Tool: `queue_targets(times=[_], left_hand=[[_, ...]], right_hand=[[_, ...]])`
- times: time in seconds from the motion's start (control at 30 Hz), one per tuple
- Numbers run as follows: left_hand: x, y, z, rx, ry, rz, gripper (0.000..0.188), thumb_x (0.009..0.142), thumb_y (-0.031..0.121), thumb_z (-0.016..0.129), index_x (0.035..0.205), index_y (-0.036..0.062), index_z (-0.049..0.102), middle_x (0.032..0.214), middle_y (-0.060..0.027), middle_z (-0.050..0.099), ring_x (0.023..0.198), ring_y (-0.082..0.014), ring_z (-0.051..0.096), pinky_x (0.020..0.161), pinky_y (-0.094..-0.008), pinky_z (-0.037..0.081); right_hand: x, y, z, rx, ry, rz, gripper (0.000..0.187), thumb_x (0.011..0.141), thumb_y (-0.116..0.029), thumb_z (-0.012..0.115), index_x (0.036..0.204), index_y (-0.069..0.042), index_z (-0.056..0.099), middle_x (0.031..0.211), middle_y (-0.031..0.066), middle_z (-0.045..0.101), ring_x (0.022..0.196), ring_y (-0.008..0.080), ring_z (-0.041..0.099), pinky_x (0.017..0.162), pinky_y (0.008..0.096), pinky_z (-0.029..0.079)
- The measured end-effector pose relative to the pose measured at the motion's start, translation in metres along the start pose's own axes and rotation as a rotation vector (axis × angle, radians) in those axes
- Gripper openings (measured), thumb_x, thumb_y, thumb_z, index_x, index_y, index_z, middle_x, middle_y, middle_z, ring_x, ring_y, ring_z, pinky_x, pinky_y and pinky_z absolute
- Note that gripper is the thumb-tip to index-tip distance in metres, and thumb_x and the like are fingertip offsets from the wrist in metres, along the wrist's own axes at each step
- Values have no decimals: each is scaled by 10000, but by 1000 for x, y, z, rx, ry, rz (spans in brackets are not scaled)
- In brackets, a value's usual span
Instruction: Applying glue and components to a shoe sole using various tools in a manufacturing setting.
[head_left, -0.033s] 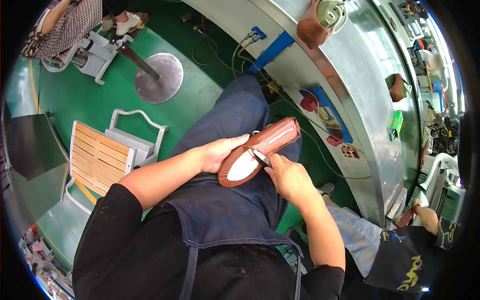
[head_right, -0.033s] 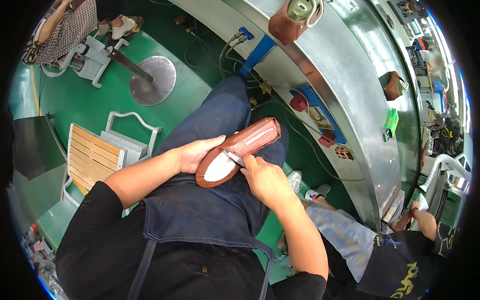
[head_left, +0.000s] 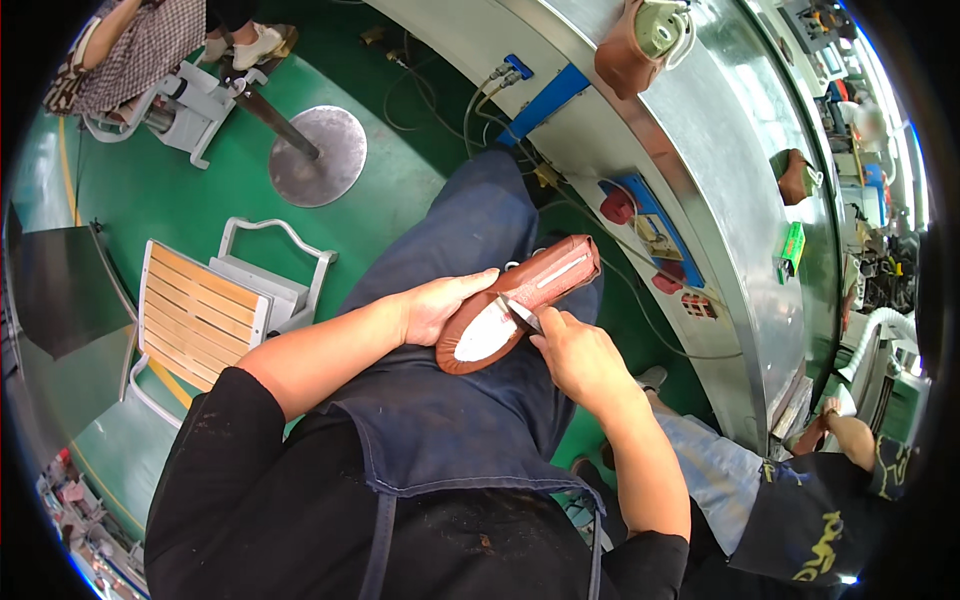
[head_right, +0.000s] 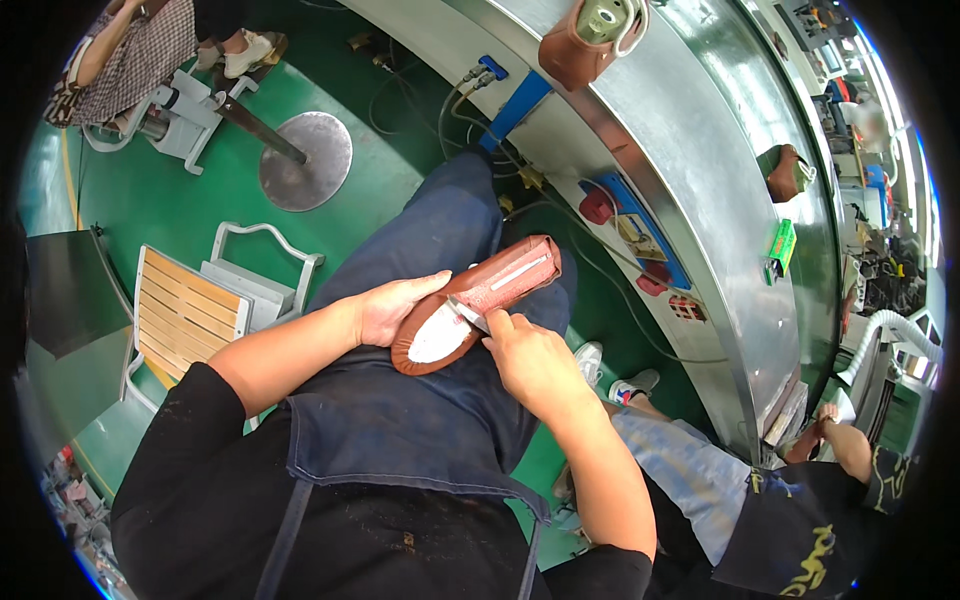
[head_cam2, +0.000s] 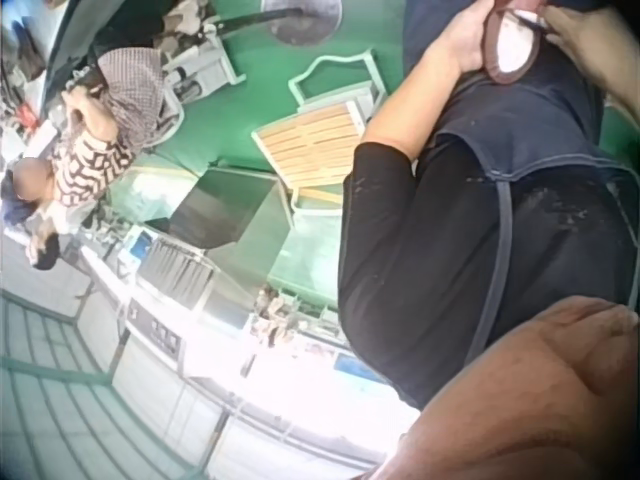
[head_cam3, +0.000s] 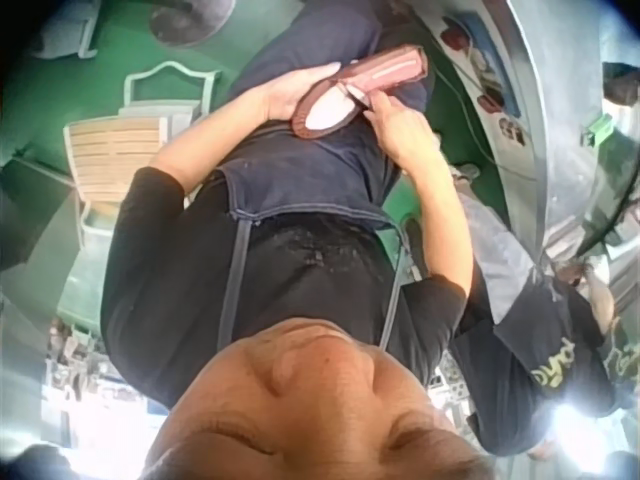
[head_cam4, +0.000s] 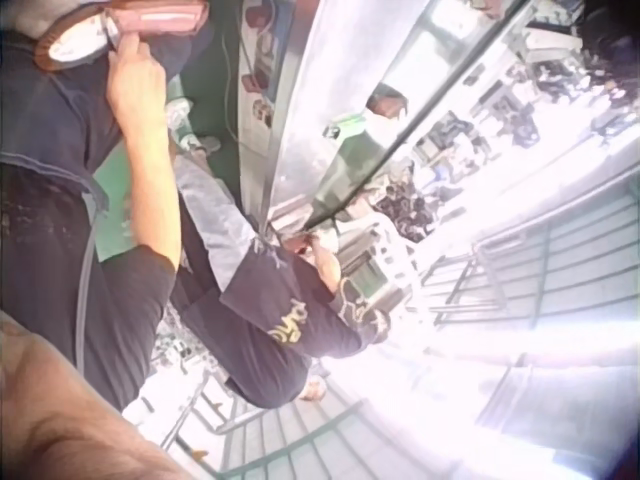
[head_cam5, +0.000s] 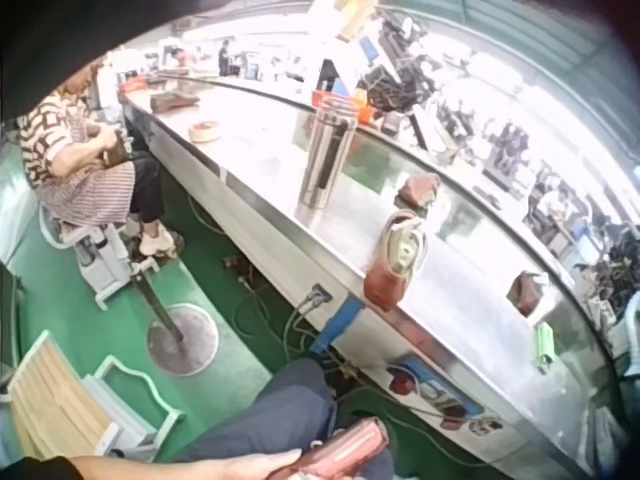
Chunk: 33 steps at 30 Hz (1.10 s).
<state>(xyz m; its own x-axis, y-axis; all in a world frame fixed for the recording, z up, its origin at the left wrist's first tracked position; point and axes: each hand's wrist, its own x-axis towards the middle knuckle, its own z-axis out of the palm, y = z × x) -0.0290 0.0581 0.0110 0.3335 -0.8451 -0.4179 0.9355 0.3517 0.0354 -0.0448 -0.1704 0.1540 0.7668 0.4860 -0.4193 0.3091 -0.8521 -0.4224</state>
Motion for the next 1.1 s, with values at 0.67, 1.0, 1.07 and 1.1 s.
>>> queue_targets(times=[0.67,1.0,1.07,1.1], left_hand=[[-3,-1,5,146,88,24,642,1040,489,657,1418,-26,588,1323,-149,697,1158,-237,704,1036,-398,570],[-6,-6,9,363,118,83,544,1068,312,667,1467,-30,527,1317,-116,695,1180,-194,687,1037,-351,557],[-8,-6,16,367,117,83,532,1069,299,665,1463,-30,527,1315,-113,695,1181,-197,686,1041,-353,555],[-7,-6,19,373,114,82,519,1070,286,663,1459,-30,527,1313,-110,695,1182,-200,686,1046,-355,552]], right_hand=[[6,17,2,-59,94,-184,272,944,-196,737,1113,-52,581,870,174,693,800,410,705,680,504,558],[-7,-23,-49,59,-181,147,293,986,-84,655,1241,15,549,971,302,695,944,499,682,784,572,528],[-5,-40,-52,342,209,-26,544,987,-12,604,1513,-44,470,1057,292,683,997,508,675,814,555,544],[-3,-38,-45,340,212,-23,544,987,-12,604,1513,-44,470,1057,292,683,997,508,675,814,555,544]])
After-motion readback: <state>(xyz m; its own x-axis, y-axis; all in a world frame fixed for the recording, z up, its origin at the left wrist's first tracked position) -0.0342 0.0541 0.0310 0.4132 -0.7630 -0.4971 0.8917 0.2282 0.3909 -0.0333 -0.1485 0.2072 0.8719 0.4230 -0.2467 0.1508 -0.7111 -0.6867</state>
